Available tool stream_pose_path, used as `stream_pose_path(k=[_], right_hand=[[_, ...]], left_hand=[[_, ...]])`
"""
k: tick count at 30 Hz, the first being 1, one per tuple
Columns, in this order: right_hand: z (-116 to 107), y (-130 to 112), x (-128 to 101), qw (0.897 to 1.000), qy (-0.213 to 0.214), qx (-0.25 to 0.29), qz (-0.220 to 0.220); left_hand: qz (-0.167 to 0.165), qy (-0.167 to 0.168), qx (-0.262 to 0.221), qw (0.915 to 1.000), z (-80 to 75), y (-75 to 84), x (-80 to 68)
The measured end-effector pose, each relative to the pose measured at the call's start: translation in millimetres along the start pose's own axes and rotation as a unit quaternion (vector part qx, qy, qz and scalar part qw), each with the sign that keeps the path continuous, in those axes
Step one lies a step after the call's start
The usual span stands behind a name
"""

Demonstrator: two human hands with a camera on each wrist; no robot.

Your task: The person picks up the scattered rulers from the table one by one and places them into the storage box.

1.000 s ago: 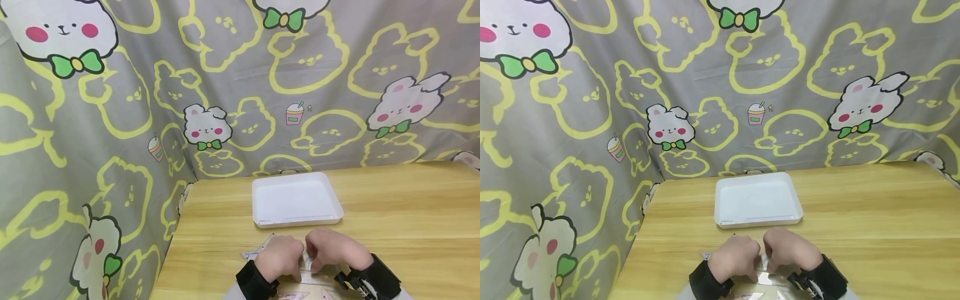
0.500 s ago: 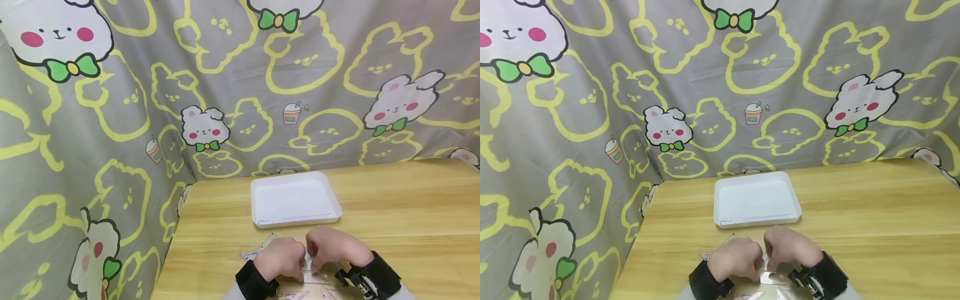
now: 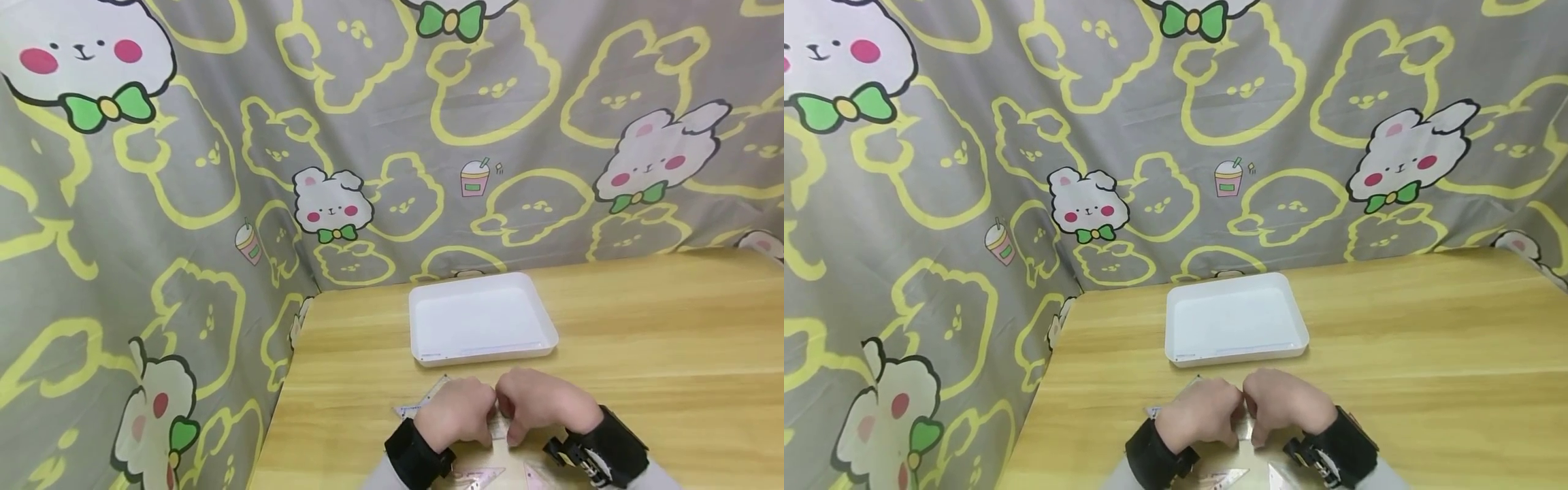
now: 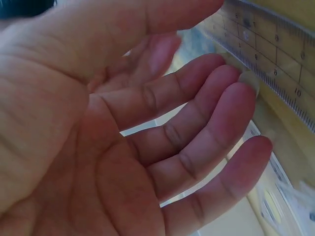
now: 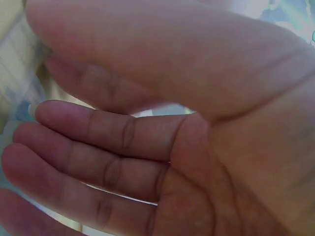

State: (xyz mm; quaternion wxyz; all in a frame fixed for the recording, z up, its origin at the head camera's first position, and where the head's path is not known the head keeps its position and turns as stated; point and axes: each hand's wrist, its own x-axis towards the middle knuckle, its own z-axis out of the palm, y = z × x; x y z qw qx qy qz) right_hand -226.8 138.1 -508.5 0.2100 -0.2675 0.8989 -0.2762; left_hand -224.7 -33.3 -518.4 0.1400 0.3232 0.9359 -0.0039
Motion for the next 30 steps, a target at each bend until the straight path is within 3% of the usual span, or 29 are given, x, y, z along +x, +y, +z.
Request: stream_pose_path(k=[5, 10, 22, 30], right_hand=[[7, -2, 4, 0.999, 0.019, -0.035, 0.021], [8, 2, 8, 0.998, 0.032, -0.053, 0.009], [3, 10, 9, 0.999, 0.026, -0.014, -0.016], [0, 20, 9, 0.993, 0.030, 0.014, -0.116]], left_hand=[[-0.021, -0.006, -0.017, 0.9996, -4.2, -6.4, 4.0], [-0.015, -0.013, -0.008, 0.9998, -4.3, -7.3, 6.5], [0.013, -0.031, -0.019, 0.9993, -5.0, -10.2, 7.3], [0.075, -0.031, -0.052, 0.9953, -2.8, -20.7, 5.1]])
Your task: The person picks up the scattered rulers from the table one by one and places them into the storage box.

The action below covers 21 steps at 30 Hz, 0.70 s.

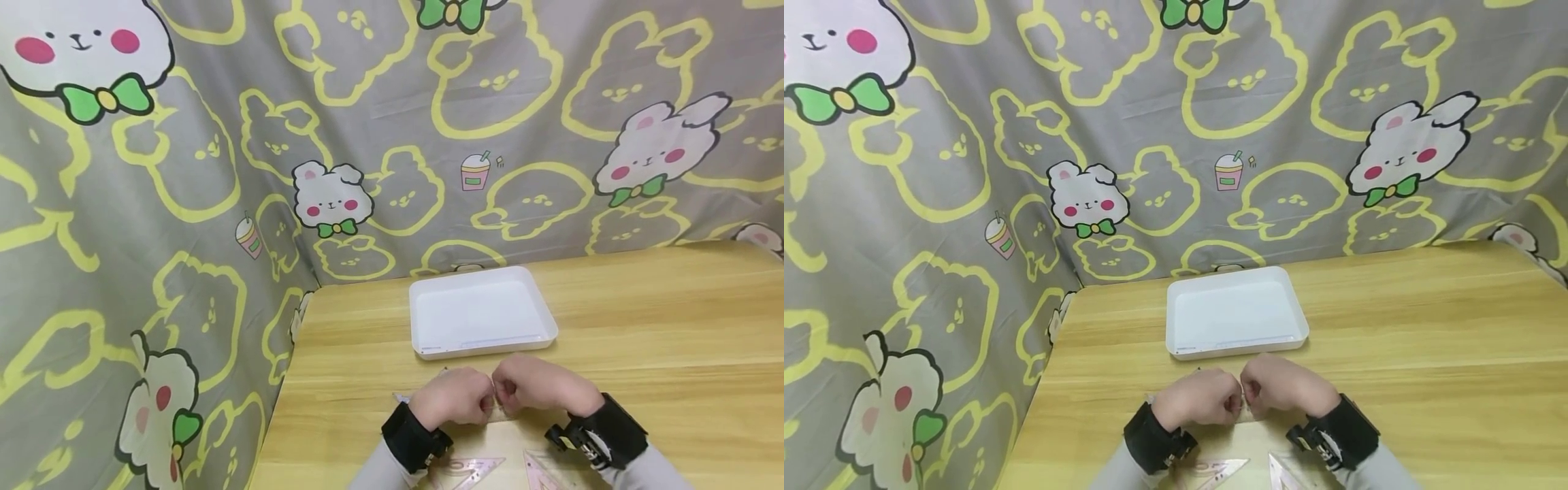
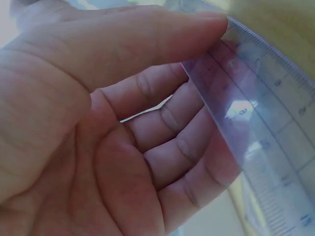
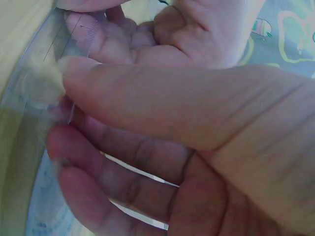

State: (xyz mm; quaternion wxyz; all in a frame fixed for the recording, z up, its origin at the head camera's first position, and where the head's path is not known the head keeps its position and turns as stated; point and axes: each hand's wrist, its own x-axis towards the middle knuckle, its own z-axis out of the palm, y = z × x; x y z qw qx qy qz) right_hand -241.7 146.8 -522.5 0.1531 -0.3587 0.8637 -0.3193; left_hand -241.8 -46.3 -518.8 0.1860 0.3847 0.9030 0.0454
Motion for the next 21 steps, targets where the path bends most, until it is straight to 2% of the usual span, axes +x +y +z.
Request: stream_pose_path(k=[4, 7, 13, 18, 21], right_hand=[[-10, 1, -4, 0.999, -0.002, 0.028, -0.021], [-20, 3, -7, 0.999, 0.007, 0.043, -0.033], [-42, 12, -15, 0.996, 0.045, 0.065, -0.033], [-52, 19, -21, 0.994, 0.059, 0.089, -0.022], [-56, 23, -22, 0.993, 0.082, 0.083, -0.024]], left_hand=[[0.024, 0.006, -0.043, 0.9988, -7.3, -6.1, -4.5], [0.035, 0.027, -0.081, 0.9957, -14.8, -10.2, -8.9], [0.020, 0.080, -0.130, 0.9881, -26.9, -20.7, -17.5], [0.023, 0.135, -0.130, 0.9820, -32.3, -29.4, -20.4], [0.025, 0.173, -0.117, 0.9775, -33.5, -33.3, -18.9]])
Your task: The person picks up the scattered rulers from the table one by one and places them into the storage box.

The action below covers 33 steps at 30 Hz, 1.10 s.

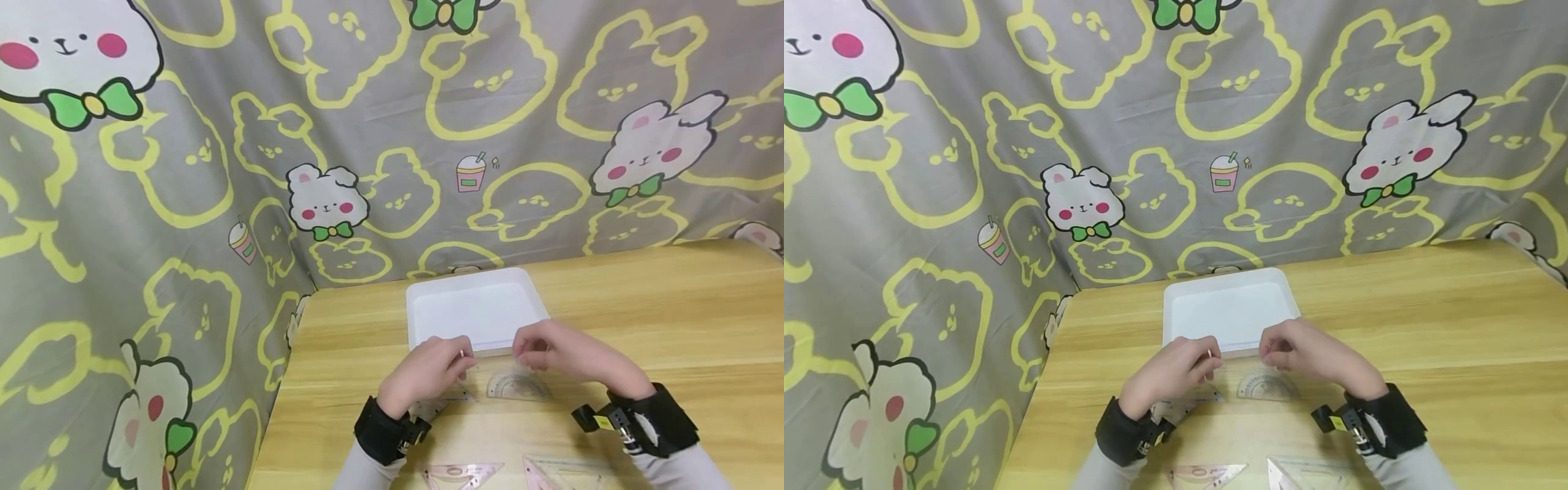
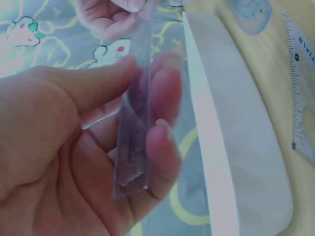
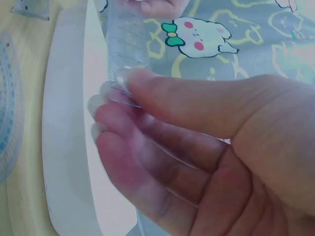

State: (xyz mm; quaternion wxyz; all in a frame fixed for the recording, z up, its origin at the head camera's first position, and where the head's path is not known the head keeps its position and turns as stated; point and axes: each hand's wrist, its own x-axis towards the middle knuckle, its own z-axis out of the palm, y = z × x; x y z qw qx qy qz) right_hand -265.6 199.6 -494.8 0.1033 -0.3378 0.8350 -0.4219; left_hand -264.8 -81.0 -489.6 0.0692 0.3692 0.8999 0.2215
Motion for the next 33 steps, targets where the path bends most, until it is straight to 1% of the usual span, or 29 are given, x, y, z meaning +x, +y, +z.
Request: stream_pose_path(k=[2, 4, 7, 9, 11, 16, 18, 21, 23, 25, 28, 30, 33], right_hand=[[-2, 3, 0, 1.000, 0.024, -0.011, -0.011], [-4, 6, -1, 0.998, 0.051, -0.023, -0.014], [-7, 10, -4, 0.996, 0.084, -0.034, 0.002], [-9, 13, -5, 0.994, 0.102, -0.042, 0.025], [-10, 15, -5, 0.991, 0.118, -0.054, 0.039], [-10, 23, -2, 0.980, 0.168, -0.099, 0.045], [-9, 27, -1, 0.973, 0.191, -0.117, 0.046], [-7, 33, 4, 0.964, 0.217, -0.149, 0.037], [-3, 37, 7, 0.958, 0.225, -0.174, 0.024], [0, 41, 10, 0.956, 0.224, -0.192, 0.013], [5, 45, 13, 0.953, 0.213, -0.215, 0.006], [7, 47, 14, 0.951, 0.204, -0.231, 0.012], [11, 48, 14, 0.949, 0.190, -0.250, 0.034]], left_hand=[[0.000, 0.027, 0.009, 0.9996, -0.3, -2.5, 1.6], [-0.009, 0.058, 0.020, 0.9981, 0.6, -5.7, 2.4], [-0.033, 0.110, 0.021, 0.9932, 2.0, -11.0, 1.9], [-0.046, 0.138, 0.010, 0.9894, 3.1, -14.7, 2.2], [-0.049, 0.162, -0.003, 0.9855, 5.4, -18.4, 4.0], [-0.044, 0.211, -0.047, 0.9753, 17.0, -26.0, 13.0], [-0.047, 0.228, -0.068, 0.9701, 22.0, -28.1, 17.1], [-0.061, 0.245, -0.101, 0.9623, 27.7, -30.7, 21.8], [-0.073, 0.251, -0.118, 0.9579, 30.9, -33.1, 24.0], [-0.083, 0.254, -0.130, 0.9550, 33.8, -35.4, 25.6], [-0.090, 0.251, -0.141, 0.9533, 38.3, -39.3, 28.3], [-0.094, 0.245, -0.149, 0.9533, 41.6, -41.9, 30.1], [-0.108, 0.230, -0.155, 0.9546, 44.9, -44.0, 31.7]])
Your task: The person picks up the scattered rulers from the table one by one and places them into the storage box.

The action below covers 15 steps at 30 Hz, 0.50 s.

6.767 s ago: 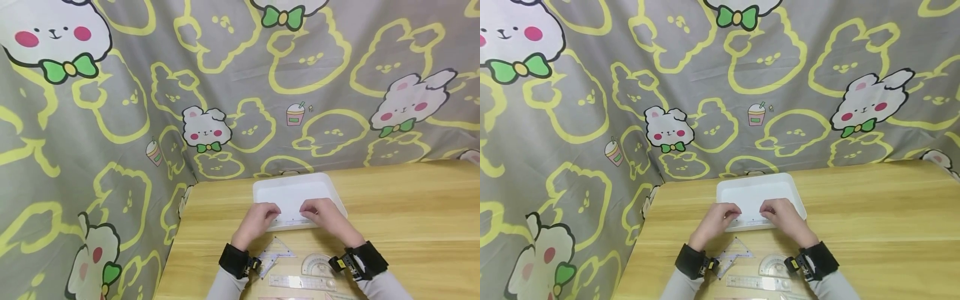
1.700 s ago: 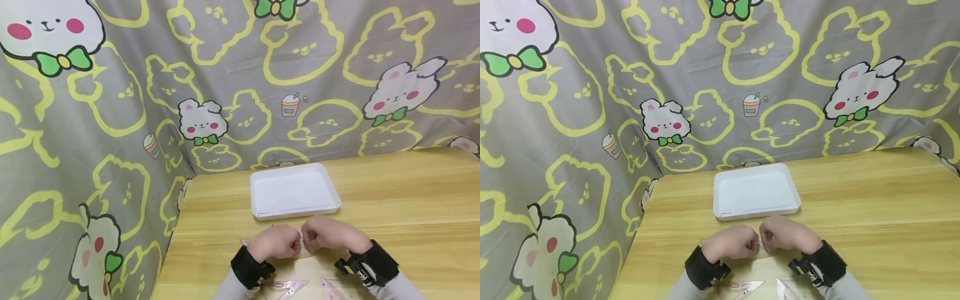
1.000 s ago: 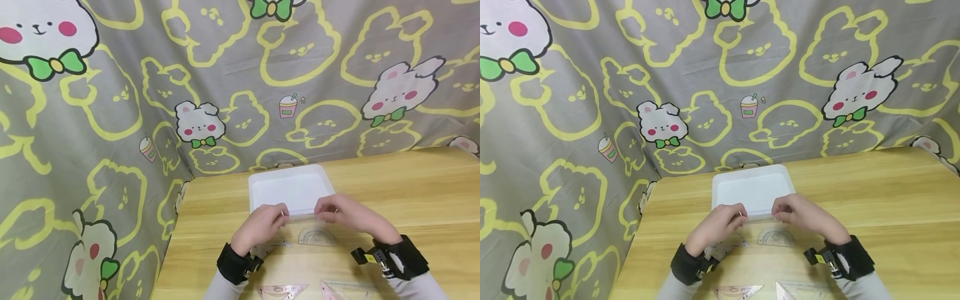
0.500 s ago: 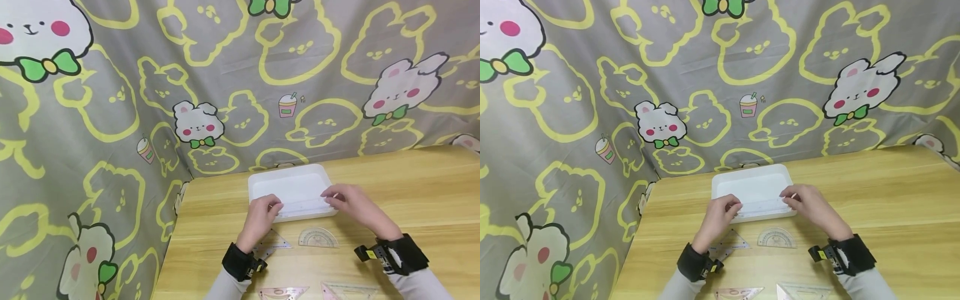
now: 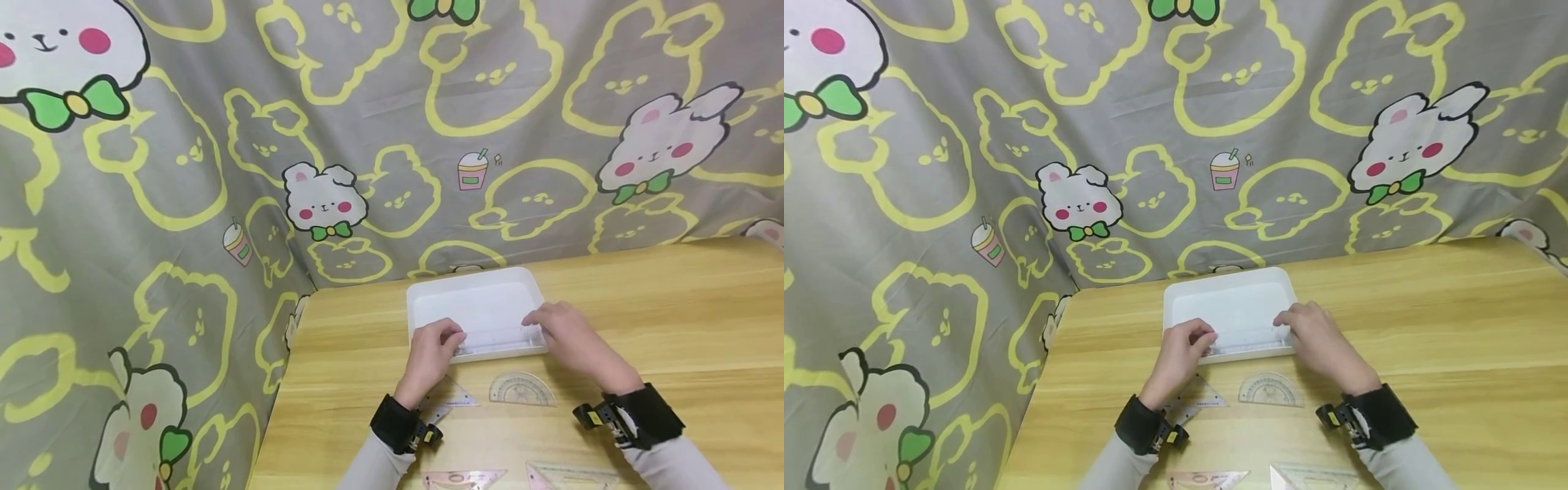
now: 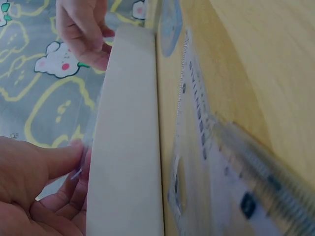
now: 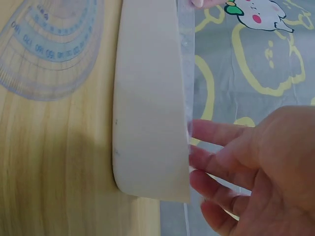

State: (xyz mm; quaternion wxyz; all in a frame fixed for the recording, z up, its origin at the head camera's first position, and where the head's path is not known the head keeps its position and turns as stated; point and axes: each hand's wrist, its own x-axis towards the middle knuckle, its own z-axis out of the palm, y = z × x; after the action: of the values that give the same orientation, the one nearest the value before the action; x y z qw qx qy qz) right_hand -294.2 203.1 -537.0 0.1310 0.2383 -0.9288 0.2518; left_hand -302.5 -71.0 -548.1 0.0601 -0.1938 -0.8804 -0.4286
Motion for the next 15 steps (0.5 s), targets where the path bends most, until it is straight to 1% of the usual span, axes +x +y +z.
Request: stream_pose_path(k=[4, 6, 9, 12, 15], right_hand=[[1, 0, -4, 0.999, -0.026, -0.013, 0.037], [1, 0, -5, 0.998, -0.030, -0.015, 0.048], [1, -1, -6, 0.998, -0.029, -0.021, 0.052], [2, -1, -5, 0.998, -0.032, -0.022, 0.050], [2, -2, -5, 0.998, -0.035, -0.024, 0.051]], left_hand=[[-0.021, -0.015, 0.007, 0.9996, 4.9, 0.8, 2.1], [-0.025, -0.020, 0.012, 0.9994, 7.1, 1.8, 4.0], [-0.018, -0.023, 0.024, 0.9993, 10.6, 4.1, 7.9], [-0.005, -0.024, 0.049, 0.9985, 13.5, 7.0, 11.2], [-0.001, -0.029, 0.076, 0.9967, 16.7, 9.4, 12.3]])
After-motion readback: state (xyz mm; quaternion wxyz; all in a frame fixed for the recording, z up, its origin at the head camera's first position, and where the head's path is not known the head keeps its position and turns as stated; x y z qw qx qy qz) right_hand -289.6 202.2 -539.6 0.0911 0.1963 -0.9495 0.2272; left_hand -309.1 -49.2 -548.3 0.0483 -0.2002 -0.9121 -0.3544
